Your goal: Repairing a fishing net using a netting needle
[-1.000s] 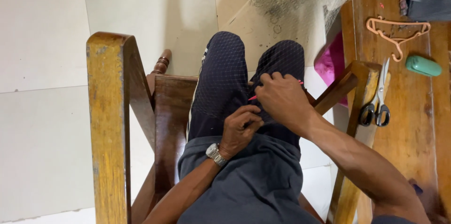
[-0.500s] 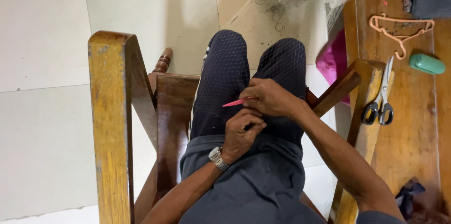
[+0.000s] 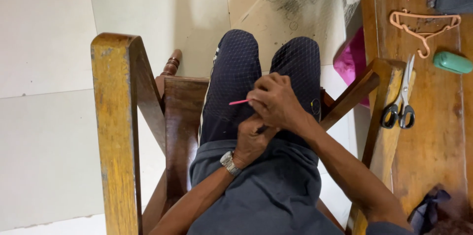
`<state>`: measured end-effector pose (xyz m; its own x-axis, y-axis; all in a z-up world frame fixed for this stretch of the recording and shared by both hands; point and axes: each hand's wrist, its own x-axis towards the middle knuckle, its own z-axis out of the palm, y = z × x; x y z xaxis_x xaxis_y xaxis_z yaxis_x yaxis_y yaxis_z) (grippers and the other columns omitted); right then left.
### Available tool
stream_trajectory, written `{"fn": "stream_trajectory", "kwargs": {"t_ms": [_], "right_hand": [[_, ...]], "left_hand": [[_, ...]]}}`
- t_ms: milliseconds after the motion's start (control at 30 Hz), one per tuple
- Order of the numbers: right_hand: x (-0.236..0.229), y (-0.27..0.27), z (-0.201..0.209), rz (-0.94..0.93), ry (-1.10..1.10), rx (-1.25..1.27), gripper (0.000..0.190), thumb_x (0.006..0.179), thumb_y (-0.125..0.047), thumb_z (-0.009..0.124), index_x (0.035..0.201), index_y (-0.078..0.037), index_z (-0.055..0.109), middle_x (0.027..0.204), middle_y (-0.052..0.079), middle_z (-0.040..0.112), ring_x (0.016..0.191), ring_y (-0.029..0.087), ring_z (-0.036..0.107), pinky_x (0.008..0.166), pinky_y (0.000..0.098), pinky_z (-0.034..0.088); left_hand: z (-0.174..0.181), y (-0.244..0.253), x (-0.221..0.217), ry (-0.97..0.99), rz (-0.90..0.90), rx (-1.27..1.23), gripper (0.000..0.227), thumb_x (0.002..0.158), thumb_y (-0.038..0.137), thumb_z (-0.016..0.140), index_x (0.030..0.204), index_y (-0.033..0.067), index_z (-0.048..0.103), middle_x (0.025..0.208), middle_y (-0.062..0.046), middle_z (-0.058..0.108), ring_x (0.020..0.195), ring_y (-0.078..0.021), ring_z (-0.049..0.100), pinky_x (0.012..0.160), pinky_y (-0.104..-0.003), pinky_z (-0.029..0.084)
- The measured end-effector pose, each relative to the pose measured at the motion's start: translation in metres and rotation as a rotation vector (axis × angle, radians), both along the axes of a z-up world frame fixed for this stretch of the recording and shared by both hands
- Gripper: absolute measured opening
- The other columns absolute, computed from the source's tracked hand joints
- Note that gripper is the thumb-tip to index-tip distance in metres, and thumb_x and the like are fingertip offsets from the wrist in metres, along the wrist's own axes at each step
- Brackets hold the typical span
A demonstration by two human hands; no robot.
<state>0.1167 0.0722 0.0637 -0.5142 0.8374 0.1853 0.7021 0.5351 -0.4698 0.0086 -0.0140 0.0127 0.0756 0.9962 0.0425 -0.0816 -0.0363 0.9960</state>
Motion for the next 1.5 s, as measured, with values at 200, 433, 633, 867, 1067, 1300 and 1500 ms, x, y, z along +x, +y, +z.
{"fn": "stream_trajectory", "kwargs": {"t_ms": [200, 433, 633, 867, 1067, 1300, 1500], "right_hand": [[-0.068, -0.021, 0.034, 0.289, 0.410, -0.059, 0.020, 0.086, -0.005, 0.052, 0.102, -0.010, 0.062, 0.104, 0.006, 0.064, 0.095, 0.025, 0.060, 0.084, 0.0416, 0.040], [-0.131, -0.027, 0.015, 0.119, 0.217, 0.074, 0.013, 0.091, -0.025, 0.045, 0.093, -0.023, 0.058, 0.080, 0.001, 0.054, 0.068, 0.020, 0.057, 0.063, 0.0348, 0.043], [-0.133, -0.038, 0.024, 0.176, 0.285, 0.101, 0.021, 0.094, -0.026, 0.036, 0.092, -0.022, 0.056, 0.080, 0.001, 0.051, 0.065, 0.020, 0.056, 0.059, 0.0329, 0.043], [-0.137, -0.055, 0.029, 0.199, 0.317, 0.165, 0.018, 0.094, -0.022, 0.037, 0.089, -0.021, 0.054, 0.075, 0.001, 0.047, 0.060, 0.019, 0.052, 0.058, 0.0315, 0.042], [-0.133, -0.047, 0.032, 0.181, 0.332, 0.167, 0.018, 0.095, -0.023, 0.036, 0.092, -0.021, 0.053, 0.077, 0.001, 0.047, 0.062, 0.020, 0.053, 0.058, 0.0321, 0.043], [-0.142, -0.044, 0.027, 0.202, 0.259, 0.187, 0.017, 0.093, -0.022, 0.034, 0.093, -0.024, 0.050, 0.078, -0.001, 0.046, 0.065, 0.018, 0.053, 0.059, 0.0309, 0.042], [-0.152, -0.043, 0.033, 0.217, 0.237, 0.164, 0.012, 0.088, -0.015, 0.040, 0.091, -0.021, 0.050, 0.076, 0.000, 0.046, 0.062, 0.020, 0.052, 0.058, 0.0323, 0.042]], "left_hand": [[-0.060, 0.009, -0.005, -0.322, -0.052, -0.305, 0.008, 0.081, 0.003, 0.062, 0.075, 0.0003, 0.058, 0.075, -0.015, 0.064, 0.066, -0.0174, 0.061, 0.050, -0.028, 0.049], [-0.059, 0.002, 0.008, -0.924, 0.259, -0.710, 0.013, 0.082, 0.001, 0.064, 0.089, 0.0045, 0.053, 0.081, -0.017, 0.065, 0.078, -0.0319, 0.068, 0.047, -0.028, 0.053], [-0.037, 0.007, 0.001, -0.963, 0.278, -0.738, 0.013, 0.084, -0.002, 0.061, 0.088, 0.0078, 0.055, 0.086, -0.014, 0.067, 0.075, -0.0298, 0.069, 0.044, -0.025, 0.051], [-0.019, 0.013, 0.001, -0.902, 0.372, -0.733, 0.025, 0.079, -0.007, 0.064, 0.093, 0.0110, 0.055, 0.081, -0.017, 0.067, 0.069, -0.0316, 0.069, 0.040, -0.026, 0.048], [-0.021, 0.007, -0.006, -0.972, 0.297, -0.737, 0.020, 0.080, -0.003, 0.063, 0.094, 0.0096, 0.056, 0.082, -0.015, 0.068, 0.077, -0.0302, 0.069, 0.051, -0.028, 0.053], [-0.026, 0.007, -0.003, -0.890, 0.327, -0.812, 0.020, 0.077, -0.004, 0.066, 0.094, 0.0053, 0.058, 0.079, -0.016, 0.068, 0.073, -0.0307, 0.069, 0.049, -0.028, 0.053], [-0.029, 0.005, -0.003, -0.865, 0.337, -0.850, 0.015, 0.078, 0.000, 0.067, 0.091, 0.0042, 0.060, 0.077, -0.016, 0.068, 0.068, -0.0301, 0.069, 0.047, -0.028, 0.053]]}}
